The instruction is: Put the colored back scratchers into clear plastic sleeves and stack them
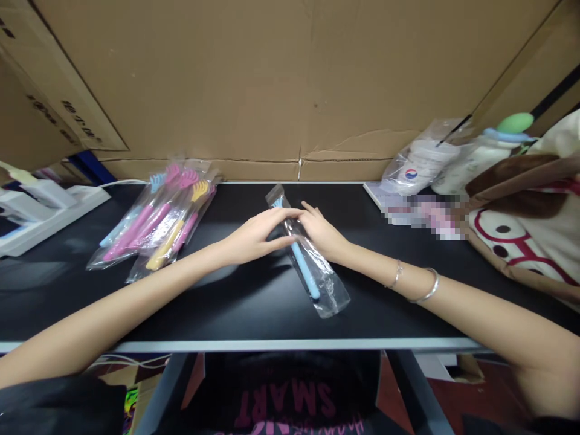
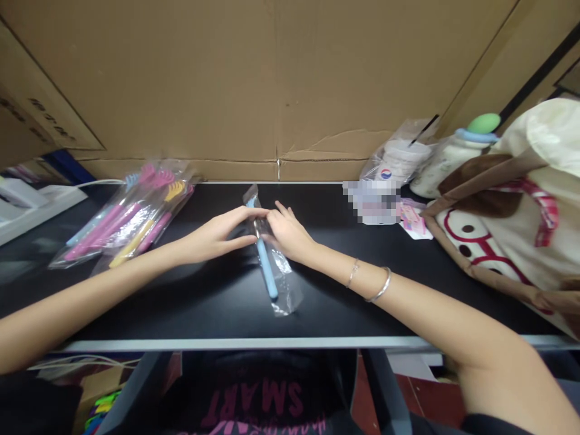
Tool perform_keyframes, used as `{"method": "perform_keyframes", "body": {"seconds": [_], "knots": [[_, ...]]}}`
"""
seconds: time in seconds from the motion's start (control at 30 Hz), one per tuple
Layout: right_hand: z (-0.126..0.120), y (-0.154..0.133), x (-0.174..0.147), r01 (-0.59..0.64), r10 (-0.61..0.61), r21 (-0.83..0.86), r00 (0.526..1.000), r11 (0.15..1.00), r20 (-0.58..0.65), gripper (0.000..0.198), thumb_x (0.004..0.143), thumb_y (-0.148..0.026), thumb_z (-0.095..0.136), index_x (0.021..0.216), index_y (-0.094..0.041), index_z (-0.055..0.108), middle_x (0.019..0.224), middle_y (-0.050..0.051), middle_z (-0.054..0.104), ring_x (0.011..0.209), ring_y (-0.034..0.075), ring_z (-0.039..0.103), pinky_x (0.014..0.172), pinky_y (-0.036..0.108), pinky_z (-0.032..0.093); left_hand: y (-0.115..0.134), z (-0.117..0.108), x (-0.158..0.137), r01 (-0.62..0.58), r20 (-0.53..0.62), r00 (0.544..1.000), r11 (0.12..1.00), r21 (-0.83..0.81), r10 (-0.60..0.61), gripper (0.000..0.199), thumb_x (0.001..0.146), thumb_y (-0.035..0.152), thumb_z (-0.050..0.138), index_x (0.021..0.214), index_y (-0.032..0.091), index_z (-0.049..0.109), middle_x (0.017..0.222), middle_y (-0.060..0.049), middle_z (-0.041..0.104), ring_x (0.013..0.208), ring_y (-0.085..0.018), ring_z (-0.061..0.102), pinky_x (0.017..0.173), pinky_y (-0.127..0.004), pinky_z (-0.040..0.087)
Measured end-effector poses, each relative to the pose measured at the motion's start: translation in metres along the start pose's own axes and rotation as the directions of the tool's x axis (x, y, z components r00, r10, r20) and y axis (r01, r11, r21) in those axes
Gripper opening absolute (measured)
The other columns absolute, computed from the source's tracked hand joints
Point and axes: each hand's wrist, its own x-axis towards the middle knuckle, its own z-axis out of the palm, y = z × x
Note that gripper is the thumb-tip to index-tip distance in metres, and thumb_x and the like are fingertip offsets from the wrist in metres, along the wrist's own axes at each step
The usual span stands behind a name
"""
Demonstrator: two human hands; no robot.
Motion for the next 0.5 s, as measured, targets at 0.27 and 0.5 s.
{"method": "perform_keyframes", "body": {"seconds": [0.27,0.5], "knots": [[-0.029,0.007,-0.019,0.016,0.005,-0.177,0.993,0.984,0.118,0.045,0.099,-0.040,0.053,0.134,-0.014,0.064,0.147,0.021,0.059,0.151,0.042,0.034,0.115,0.068,0.037,-0.004,0.015,0.006,-0.113,0.176,0.981,0.982,0.154,0.085,0.049,0.105,0.040,0.046,0.152,0.026,0.044,0.158,-0.012,0.046,0.145,-0.029,0.044,0.121,-0.052,0.031],[-0.078,0.032,-0.028,-0.167,0.188,-0.161,0.974,0.973,0.124,0.029,0.097,-0.035,0.049,0.112,-0.026,0.073,0.111,0.005,0.079,0.102,0.027,0.074,0.086,0.041,0.056,0.005,0.018,0.015,-0.171,0.216,0.968,0.969,0.177,0.131,0.045,0.106,0.045,0.044,0.146,0.026,0.052,0.147,-0.009,0.059,0.135,-0.025,0.053,0.117,-0.041,0.036]]}}
